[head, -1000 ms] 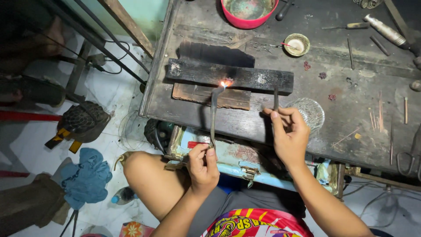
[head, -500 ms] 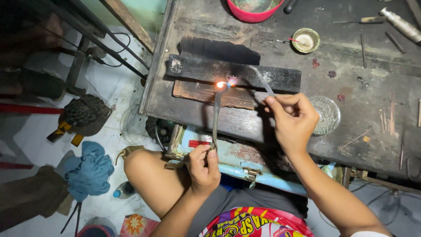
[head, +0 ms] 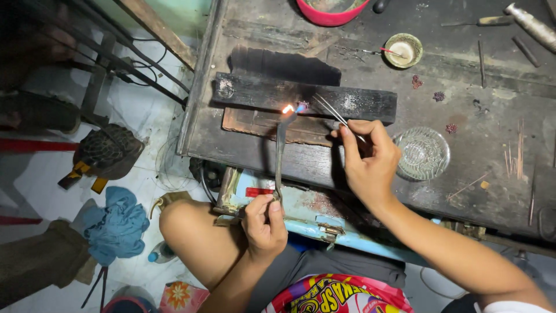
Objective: Soldering small metal jewelry components using a gas torch and tweezers
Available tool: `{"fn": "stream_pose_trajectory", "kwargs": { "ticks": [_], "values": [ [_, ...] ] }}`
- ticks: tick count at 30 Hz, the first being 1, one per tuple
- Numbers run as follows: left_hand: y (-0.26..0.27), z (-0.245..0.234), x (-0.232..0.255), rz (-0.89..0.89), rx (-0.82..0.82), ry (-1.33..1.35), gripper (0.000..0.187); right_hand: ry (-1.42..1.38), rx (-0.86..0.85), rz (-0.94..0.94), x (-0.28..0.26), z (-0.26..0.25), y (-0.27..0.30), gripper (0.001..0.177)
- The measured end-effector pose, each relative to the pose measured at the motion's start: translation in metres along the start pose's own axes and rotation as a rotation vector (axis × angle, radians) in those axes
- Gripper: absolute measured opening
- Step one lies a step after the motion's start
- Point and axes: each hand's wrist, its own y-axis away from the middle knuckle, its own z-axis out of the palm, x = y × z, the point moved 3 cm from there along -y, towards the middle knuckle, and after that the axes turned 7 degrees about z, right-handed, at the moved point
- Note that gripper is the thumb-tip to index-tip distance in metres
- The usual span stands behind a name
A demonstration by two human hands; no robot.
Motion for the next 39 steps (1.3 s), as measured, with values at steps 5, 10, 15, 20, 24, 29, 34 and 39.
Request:
{"fn": "stream_pose_trajectory", "kwargs": {
  "ticks": [5, 10, 15, 20, 24, 29, 34, 39],
  "values": [
    [0.007, 0.001, -0.007, -0.023, 0.034, 0.012, 0.017, -0.085, 0.074, 0.156, 0.017, 0.014, 0.015, 0.009],
    [0.007, 0.0, -0.006, -0.034, 0.023, 0.035, 0.016, -0.082, 0.084, 0.175, 0.022, 0.016, 0.02, 0.01],
    [0.009, 0.001, -0.008, 0.001, 0.028, 0.008, 0.017, -0.16, 0.074, 0.182, 0.028, 0.02, 0.019, 0.01],
    [0.017, 0.0, -0.01, -0.009, 0.029, -0.025, 0.02, -0.049, 0.081, 0.123, 0.028, 0.017, 0.019, 0.008],
    [0.008, 0.0, -0.005, -0.034, 0.018, -0.009, 0.017, -0.066, 0.073, 0.11, 0.026, 0.018, 0.016, 0.008],
    [0.013, 0.001, -0.008, -0.029, 0.02, 0.003, 0.018, -0.067, 0.067, 0.108, 0.024, 0.02, 0.015, 0.008],
    [0.014, 0.002, -0.01, -0.02, 0.029, -0.003, 0.019, -0.057, 0.068, 0.101, 0.025, 0.02, 0.014, 0.007],
    [0.004, 0.0, -0.002, 0.035, 0.019, -0.007, 0.015, -0.005, 0.076, 0.062, 0.025, 0.018, 0.015, 0.006]
  ]
}}
